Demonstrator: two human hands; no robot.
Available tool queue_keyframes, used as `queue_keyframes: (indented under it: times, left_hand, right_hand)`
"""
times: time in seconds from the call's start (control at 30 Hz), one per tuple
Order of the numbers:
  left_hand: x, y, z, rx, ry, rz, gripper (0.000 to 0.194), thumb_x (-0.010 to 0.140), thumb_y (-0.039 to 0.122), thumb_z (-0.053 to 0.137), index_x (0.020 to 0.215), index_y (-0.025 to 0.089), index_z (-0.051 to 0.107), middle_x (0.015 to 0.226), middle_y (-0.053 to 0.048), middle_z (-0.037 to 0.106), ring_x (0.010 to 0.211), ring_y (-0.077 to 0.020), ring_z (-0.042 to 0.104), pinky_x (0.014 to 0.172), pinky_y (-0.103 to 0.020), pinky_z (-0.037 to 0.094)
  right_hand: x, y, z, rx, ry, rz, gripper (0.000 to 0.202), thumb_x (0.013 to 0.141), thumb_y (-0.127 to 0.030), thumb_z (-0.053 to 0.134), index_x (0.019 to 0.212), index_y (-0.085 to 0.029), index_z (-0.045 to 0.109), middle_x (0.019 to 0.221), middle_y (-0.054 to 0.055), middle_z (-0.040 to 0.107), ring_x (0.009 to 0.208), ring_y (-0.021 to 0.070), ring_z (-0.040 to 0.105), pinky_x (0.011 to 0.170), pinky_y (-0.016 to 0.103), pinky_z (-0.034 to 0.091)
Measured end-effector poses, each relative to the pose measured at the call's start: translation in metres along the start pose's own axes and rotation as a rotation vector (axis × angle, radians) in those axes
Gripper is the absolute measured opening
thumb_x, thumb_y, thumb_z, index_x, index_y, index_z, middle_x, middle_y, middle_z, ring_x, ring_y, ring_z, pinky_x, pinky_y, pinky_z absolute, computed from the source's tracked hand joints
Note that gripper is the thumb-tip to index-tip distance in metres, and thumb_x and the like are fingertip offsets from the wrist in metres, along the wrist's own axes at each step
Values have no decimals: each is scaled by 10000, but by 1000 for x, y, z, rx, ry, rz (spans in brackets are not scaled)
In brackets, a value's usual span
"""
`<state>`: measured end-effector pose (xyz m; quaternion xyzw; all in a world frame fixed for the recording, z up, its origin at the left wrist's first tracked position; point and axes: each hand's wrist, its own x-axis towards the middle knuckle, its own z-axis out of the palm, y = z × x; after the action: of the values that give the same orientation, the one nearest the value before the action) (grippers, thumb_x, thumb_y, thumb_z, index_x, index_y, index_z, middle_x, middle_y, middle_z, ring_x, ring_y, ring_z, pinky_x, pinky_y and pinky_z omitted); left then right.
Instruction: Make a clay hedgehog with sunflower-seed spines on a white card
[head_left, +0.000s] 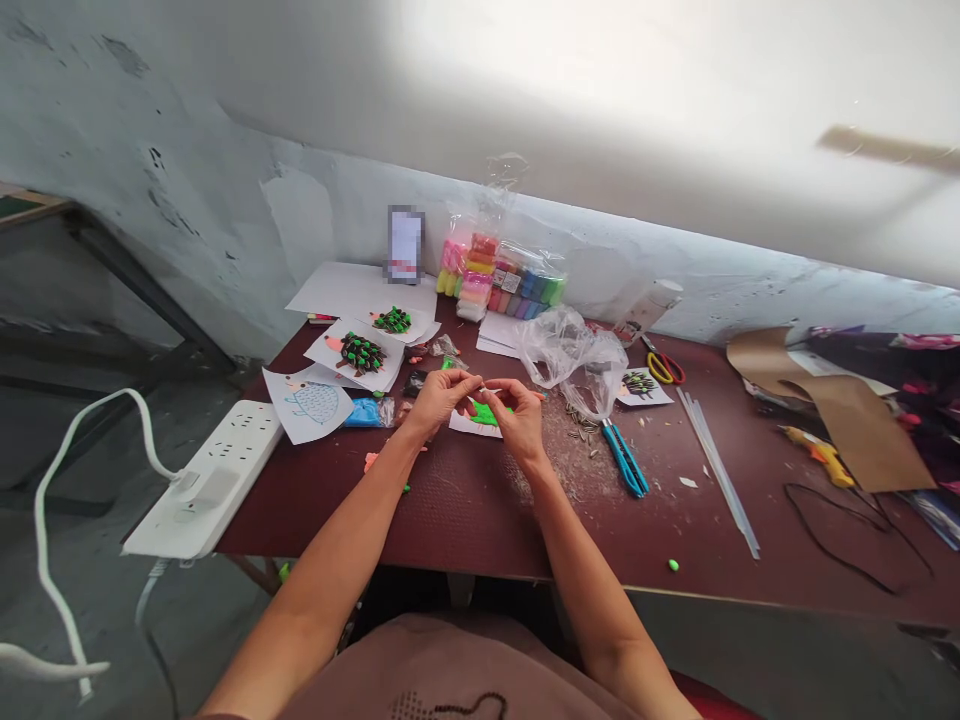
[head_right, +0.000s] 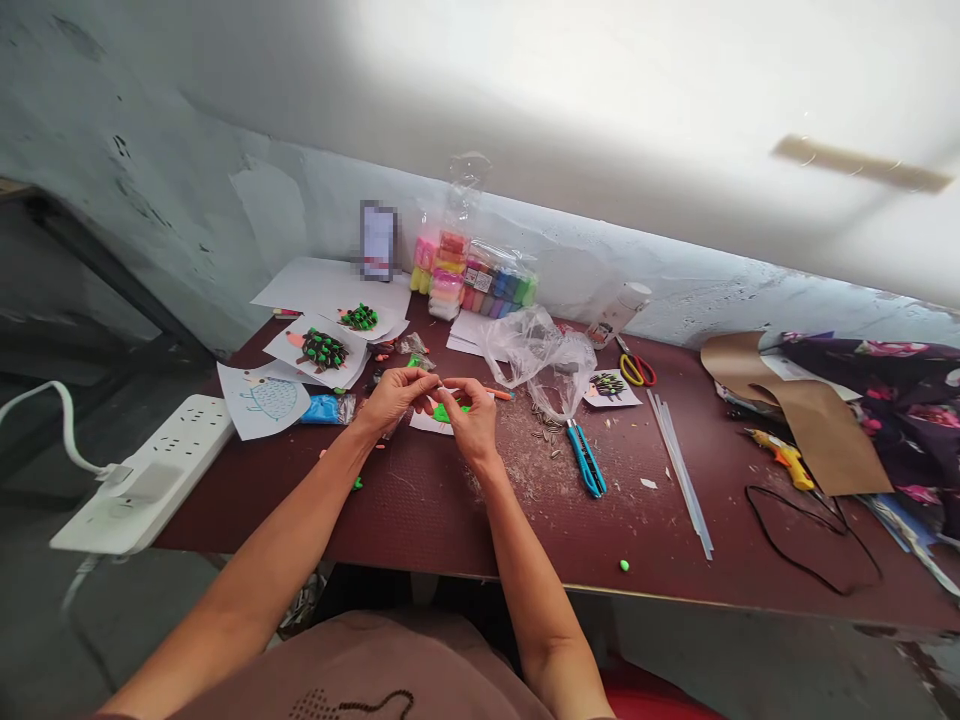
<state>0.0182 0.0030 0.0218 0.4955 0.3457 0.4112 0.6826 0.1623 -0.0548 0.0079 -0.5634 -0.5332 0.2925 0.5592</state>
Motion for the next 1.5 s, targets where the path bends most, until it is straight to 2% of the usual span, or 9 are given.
queue_keyframes:
  times: [0.2,0.33,0.47,0.7,0.87,1.03,1.2,1.37,1.5]
  left_hand:
    - [-1,3,1,38,-12,15,544,575,627,892,613,150,636,428,54,505,387,-59,437,424,-196,326]
    - [-2,4,-1,73,-63,13,544,619,621,869,554,150,604,445,27,530,403,-64,456,443,-205,348]
    - [-2,2,-5,50,-101,-9,507,609,601,875,647,135,676,504,19,568,437,-76,494,460,-209,370]
    - [0,-2,-8,-2,-80,-42,544,552,629,891,671,138,689,478,29,556,434,-78,491,465,-207,379]
    - [0,-3,-7,74,-84,-6,566,614,668,854,685,139,669,486,28,560,440,-83,502,466,-205,376]
    - [0,-1,-8,187,-116,40,528,682,640,830,693,141,660,506,29,575,451,-87,521,480,-205,397]
    - [0,2,-12,130,-75,31,467,707,579,828,781,146,672,557,1,644,472,-117,603,470,-200,424]
    - [-1,4,-14,6,-88,15,431,725,510,827,804,142,616,853,-97,781,510,-112,660,478,-204,475]
    - [-1,2,-15,-43,-68,9,364,722,382,827,850,139,588,883,-100,788,530,-111,671,507,-210,507]
  right_hand:
    - [2,-3,-1,-88,-7,-50,242,812,-448,755,889,-218,739,908,45,735,710,157,630,688,306,533]
    - [3,-8,-4,-177,-3,-154,182,873,-393,712,825,-221,747,887,55,729,765,175,653,706,314,531]
    - [3,-11,-8,-262,-13,-223,155,911,-338,675,851,-224,762,919,63,736,813,186,670,748,329,535]
    - [3,-18,-8,-407,-44,-318,161,947,-269,617,869,-237,754,929,55,728,811,181,680,760,325,530]
    - [2,-17,-4,-540,-20,-345,122,912,-218,588,862,-226,698,950,67,721,853,194,676,797,333,524]
    - [2,-12,-1,-557,51,-279,59,806,-199,571,802,-232,619,900,56,695,853,205,650,793,338,518]
    - [9,-10,-11,-231,169,-63,146,806,-300,553,891,-218,640,899,53,717,779,183,644,700,307,520]
    - [11,-9,-18,-47,94,6,166,778,-338,555,818,-221,667,1019,85,743,930,220,675,737,322,531]
    - [11,-9,-17,-43,34,53,190,780,-386,595,770,-213,672,760,33,687,691,170,606,657,300,489]
